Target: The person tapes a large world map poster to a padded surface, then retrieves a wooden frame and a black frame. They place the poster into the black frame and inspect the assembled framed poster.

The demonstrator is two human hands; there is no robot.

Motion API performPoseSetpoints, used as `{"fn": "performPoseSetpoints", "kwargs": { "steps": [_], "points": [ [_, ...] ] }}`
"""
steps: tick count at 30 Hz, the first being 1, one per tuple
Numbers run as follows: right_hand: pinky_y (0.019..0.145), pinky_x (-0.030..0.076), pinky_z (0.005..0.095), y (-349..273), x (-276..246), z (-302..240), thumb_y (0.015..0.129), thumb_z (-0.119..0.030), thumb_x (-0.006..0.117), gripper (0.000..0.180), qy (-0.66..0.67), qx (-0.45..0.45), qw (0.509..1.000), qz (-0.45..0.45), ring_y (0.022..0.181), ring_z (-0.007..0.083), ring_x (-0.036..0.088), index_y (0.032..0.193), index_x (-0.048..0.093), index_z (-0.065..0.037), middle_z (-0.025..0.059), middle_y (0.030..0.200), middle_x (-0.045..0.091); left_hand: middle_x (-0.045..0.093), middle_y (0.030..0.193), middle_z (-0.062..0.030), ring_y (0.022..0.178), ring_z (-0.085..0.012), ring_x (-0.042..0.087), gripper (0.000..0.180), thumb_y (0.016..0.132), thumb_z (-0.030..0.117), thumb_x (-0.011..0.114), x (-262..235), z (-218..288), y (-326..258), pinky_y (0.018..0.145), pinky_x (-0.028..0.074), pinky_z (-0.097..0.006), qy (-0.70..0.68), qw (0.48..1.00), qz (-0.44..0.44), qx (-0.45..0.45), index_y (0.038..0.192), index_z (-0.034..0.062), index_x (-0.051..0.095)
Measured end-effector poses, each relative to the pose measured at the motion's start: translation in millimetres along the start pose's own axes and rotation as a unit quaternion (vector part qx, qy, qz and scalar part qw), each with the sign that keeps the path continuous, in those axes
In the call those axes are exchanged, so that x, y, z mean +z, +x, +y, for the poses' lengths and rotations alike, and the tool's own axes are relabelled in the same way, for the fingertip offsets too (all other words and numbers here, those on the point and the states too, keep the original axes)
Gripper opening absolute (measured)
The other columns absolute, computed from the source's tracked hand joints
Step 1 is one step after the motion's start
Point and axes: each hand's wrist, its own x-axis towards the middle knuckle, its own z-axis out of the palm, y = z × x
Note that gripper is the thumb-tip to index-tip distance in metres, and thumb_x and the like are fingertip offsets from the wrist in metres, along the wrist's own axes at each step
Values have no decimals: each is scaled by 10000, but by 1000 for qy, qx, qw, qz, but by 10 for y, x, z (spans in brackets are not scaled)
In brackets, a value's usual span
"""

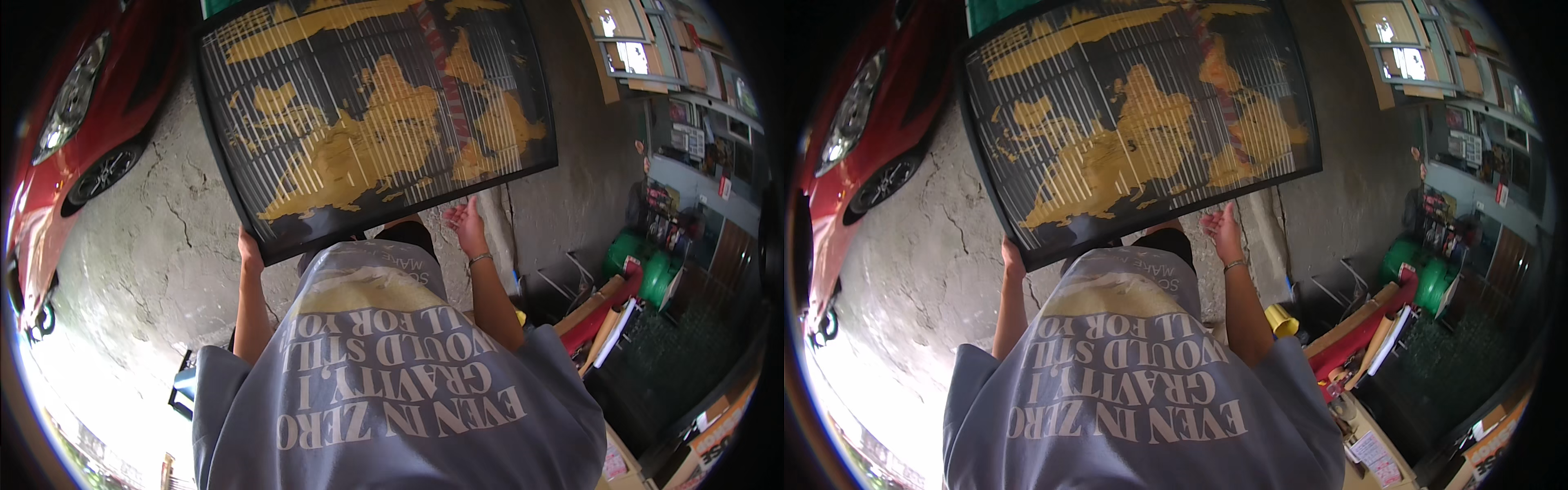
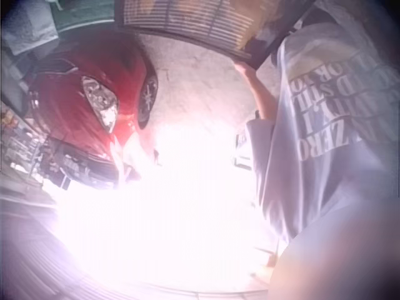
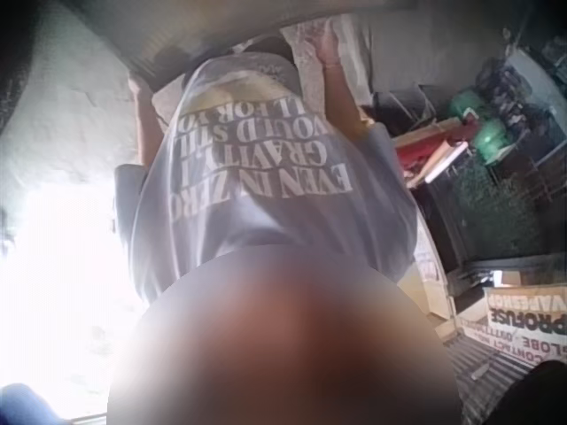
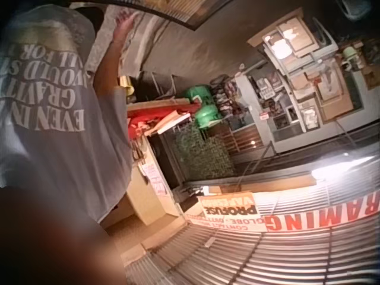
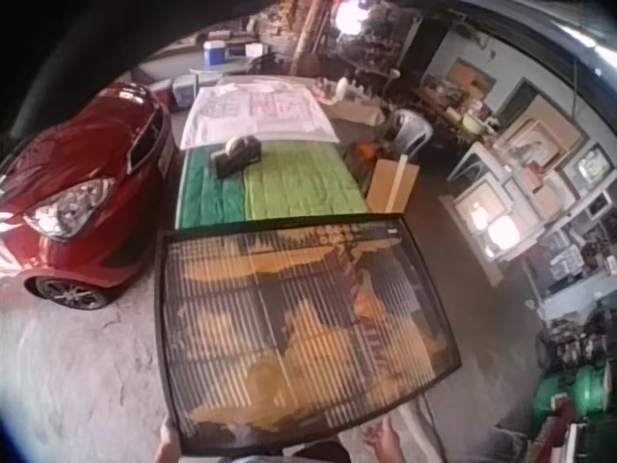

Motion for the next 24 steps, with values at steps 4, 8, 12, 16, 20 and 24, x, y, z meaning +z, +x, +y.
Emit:
{"fn": "performPoseSetpoints", "kwargs": {
  "steps": [4, 8, 12, 16, 20, 24],
  "points": [
    [992, 446, 425, 381, -307, -189, 994, -690, 404, 762, 93, -107, 987, -72, 1173, 255, 561, 1350, 486, -21, 106, 1264, 595, 669, 1242, -108, 1124, -249, 634, 556, 1047, 438, 394, -154, -80, 178, 1018, 468, -357, 37, 997, 67, 23, 1327, 10, 610],
    [1033, 429, 461, 912, -458, -472, 996, -648, 452, 750, 210, -124, 970, -1, 1216, 281, 540, 1410, 462, -23, 108, 1367, 564, 671, 1183, -104, 1045, -232, 634, 545, 1040, 440, 403, -286, -103, 252, 968, 484, -355, 21, 998, 51, 25, 1275, 10, 641],
    [1041, 467, 501, 1307, -644, -960, 1019, -624, 396, 747, 305, -149, 937, 84, 1250, 310, 563, 1440, 458, -10, 128, 1471, 519, 666, 1164, -110, 1014, -232, 640, 576, 1041, 481, 411, -404, -82, 157, 942, 498, -366, 112, 989, 49, 82, 1298, 9, 620],
    [1156, 391, 463, 1506, -922, -1452, 1008, -665, 335, 846, 326, -142, 932, 67, 1345, 329, 507, 1490, 405, 27, 161, 1494, 502, 657, 1148, -122, 989, -244, 654, 628, 1047, 535, 388, -511, -95, 159, 916, 531, -375, 99, 989, 2, 111, 1323, 8, 589],
    [1159, 382, 468, 1688, -1164, -1668, 1003, -670, 356, 888, 288, -147, 943, 83, 1383, 351, 459, 1489, 364, 73, 172, 1566, 402, 661, 1065, -121, 920, -260, 673, 591, 1053, 543, 374, -633, -145, 278, 838, 570, -416, 84, 990, 78, 83, 1247, 29, 591],
    [1137, 373, 503, 1709, -1237, -1792, 1027, -597, 422, 808, -227, -212, 839, 447, 1371, 401, 442, 1445, 404, 95, 234, 1498, 446, 689, 888, -175, 839, -357, 700, 681, 999, 663, 414, -720, -206, 294, 793, 593, -487, 64, 991, 58, 98, 1024, 10, 609]
  ]
}}
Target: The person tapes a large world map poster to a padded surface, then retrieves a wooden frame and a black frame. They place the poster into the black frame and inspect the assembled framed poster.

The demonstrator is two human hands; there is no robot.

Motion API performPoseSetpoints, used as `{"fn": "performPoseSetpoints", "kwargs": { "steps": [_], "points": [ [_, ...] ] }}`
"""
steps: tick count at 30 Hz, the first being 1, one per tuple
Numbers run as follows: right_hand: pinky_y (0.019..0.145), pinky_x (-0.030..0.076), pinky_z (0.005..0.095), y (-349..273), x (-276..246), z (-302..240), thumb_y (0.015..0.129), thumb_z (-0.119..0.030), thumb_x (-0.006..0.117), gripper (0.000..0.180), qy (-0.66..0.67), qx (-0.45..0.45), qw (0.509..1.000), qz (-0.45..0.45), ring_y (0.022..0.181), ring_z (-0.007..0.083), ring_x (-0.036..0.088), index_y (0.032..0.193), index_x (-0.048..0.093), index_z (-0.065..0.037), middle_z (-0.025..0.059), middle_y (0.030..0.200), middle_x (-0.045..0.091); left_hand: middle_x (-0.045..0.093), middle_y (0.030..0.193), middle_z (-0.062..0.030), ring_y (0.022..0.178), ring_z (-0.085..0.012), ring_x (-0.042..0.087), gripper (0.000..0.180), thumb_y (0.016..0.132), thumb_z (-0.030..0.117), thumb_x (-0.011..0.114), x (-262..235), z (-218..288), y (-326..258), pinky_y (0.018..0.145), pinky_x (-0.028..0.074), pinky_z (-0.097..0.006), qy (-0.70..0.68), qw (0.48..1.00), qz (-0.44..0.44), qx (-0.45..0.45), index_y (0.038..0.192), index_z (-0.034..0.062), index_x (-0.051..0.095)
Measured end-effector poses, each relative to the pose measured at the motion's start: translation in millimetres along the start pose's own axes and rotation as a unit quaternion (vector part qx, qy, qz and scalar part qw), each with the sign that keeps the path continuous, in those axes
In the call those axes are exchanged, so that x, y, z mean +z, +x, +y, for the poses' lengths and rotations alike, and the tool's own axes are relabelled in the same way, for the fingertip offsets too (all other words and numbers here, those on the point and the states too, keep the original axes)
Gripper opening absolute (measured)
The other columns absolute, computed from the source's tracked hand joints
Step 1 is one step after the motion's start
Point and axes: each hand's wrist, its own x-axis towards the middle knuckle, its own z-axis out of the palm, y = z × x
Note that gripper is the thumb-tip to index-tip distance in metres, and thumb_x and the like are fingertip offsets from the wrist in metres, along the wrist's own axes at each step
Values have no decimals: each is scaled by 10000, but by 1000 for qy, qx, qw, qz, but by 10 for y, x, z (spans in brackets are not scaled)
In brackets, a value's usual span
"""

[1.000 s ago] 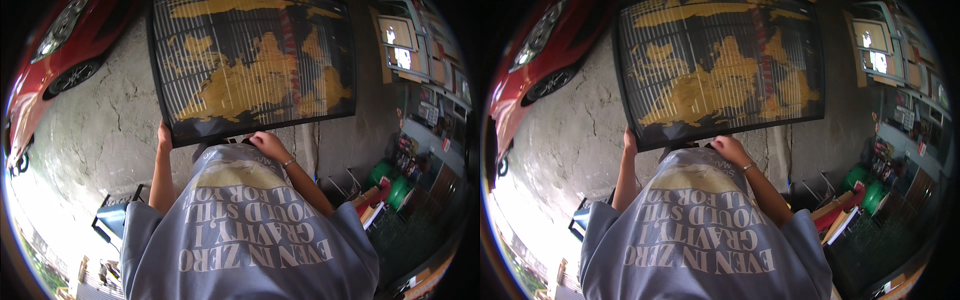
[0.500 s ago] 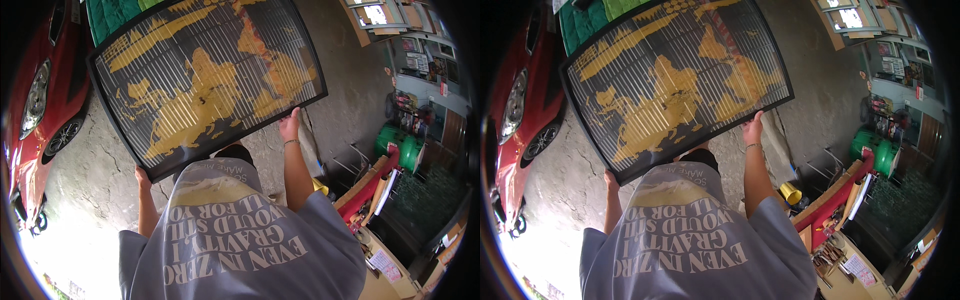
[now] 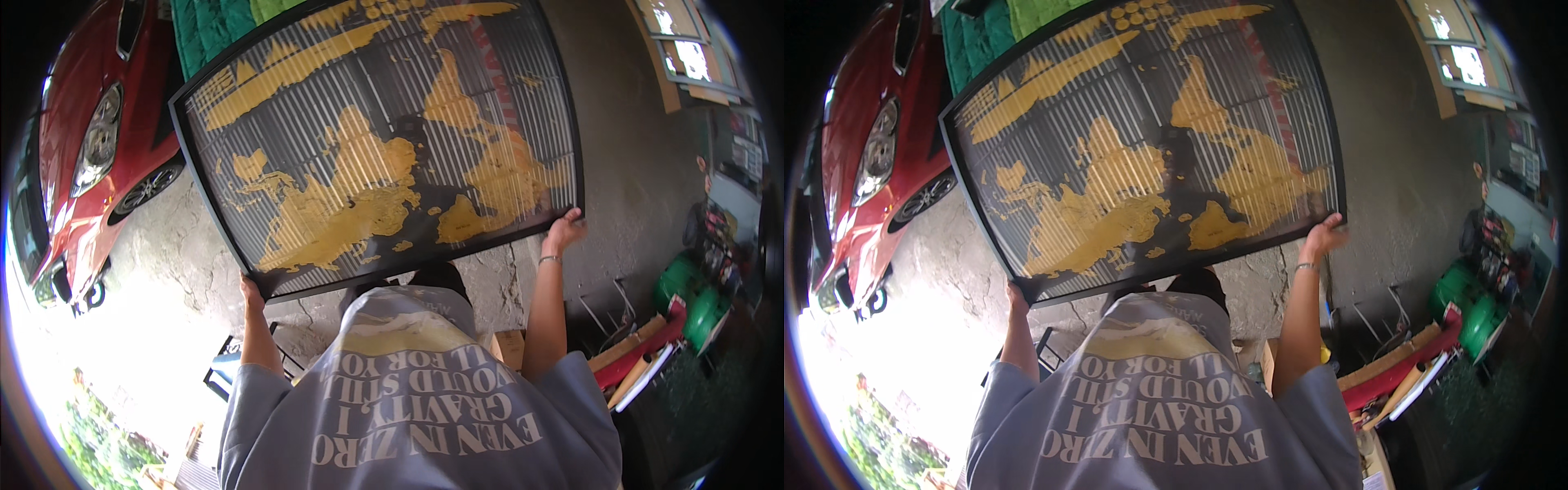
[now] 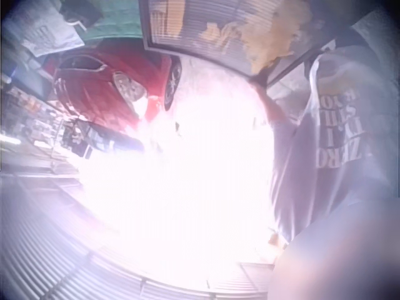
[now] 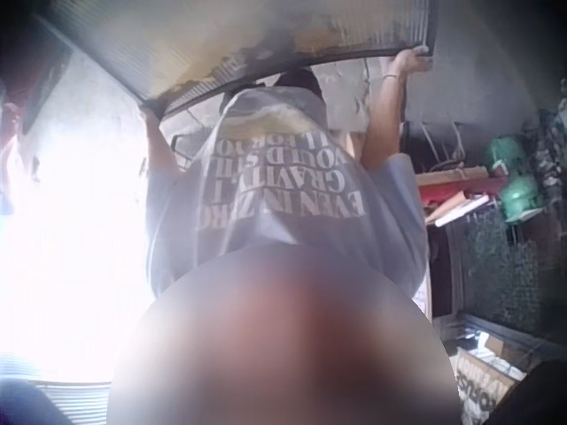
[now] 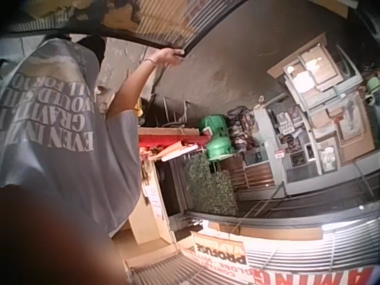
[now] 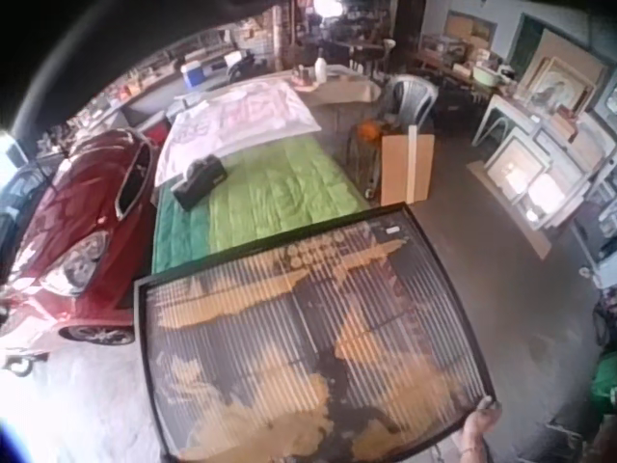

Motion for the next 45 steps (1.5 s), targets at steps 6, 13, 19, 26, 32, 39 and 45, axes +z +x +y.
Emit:
{"fn": "performPoseSetpoints", "kwargs": {
  "steps": [6, 13, 19, 26, 32, 39, 45],
  "points": [
    [1193, 251, 523, -386, 176, -607, 1056, -493, 403, 731, -229, -478, 847, -40, 1478, 391, 293, 1553, 289, 30, 264, 1599, 288, 670, 771, -131, 724, -292, 665, 647, 1035, 584, 407, 181, 57, -185, 729, 565, -415, -53, 989, 99, -101, 872, 14, 666],
    [1224, 152, 589, -1728, 1018, -1873, 1045, -518, 371, 799, -167, -577, 793, -102, 1530, 430, 144, 1587, 159, 30, 287, 1641, 150, 687, 1110, -147, 963, -248, 672, 730, 1028, 610, 404, 487, 312, -431, 892, 533, -375, 45, 980, 160, -112, 1285, -38, 619],
    [1245, 202, 501, -3921, 1568, -2446, 1036, -550, 362, 800, -108, -737, 621, -243, 1519, 404, 186, 1548, 246, 54, 272, 1624, 203, 680, 1160, -179, 1036, -249, 650, 736, 1051, 588, 357, 448, 262, -452, 962, 495, -376, 53, 978, 109, -168, 1383, -38, 554],
    [1277, -2, 406, -5559, 1198, -1887, 1025, -627, 215, 792, -134, -832, 291, -452, 1567, 264, 65, 1606, 197, -90, 99, 1694, 111, 675, 1228, -141, 1092, -198, 639, 640, 1089, 509, 314, 655, 489, -602, 975, 489, -315, 14, 988, 52, -145, 1441, 22, 532],
    [1272, 65, 386, -5276, 2053, -2607, 1020, -645, 138, 777, -24, -860, 358, -362, 1561, 221, 99, 1599, 210, -133, 48, 1684, 136, 659, 1274, -157, 1083, -197, 644, 540, 1116, 388, 316, 738, 659, -722, 960, 506, -312, 73, 994, 7, -79, 1488, 30, 471],
    [1272, 97, 406, -5582, 2762, -3696, 1016, -666, 128, 830, 1, -834, 484, -266, 1551, 280, 145, 1589, 249, -78, 122, 1667, 189, 591, 1379, -184, 1240, -224, 573, 478, 1115, 239, 256, 661, 488, -640, 1052, 442, -324, 150, 987, -60, -22, 1519, 26, 398],
    [1263, 145, 451, -6026, 2112, -2690, 1014, -666, 174, 877, -32, -861, 376, -340, 1547, 308, 169, 1547, 316, 16, 179, 1649, 239, 668, 1195, -235, 1074, -301, 656, 443, 1122, 220, 281, 658, 408, -659, 961, 504, -367, 192, 980, -40, 28, 1478, 7, 438]
  ]
}}
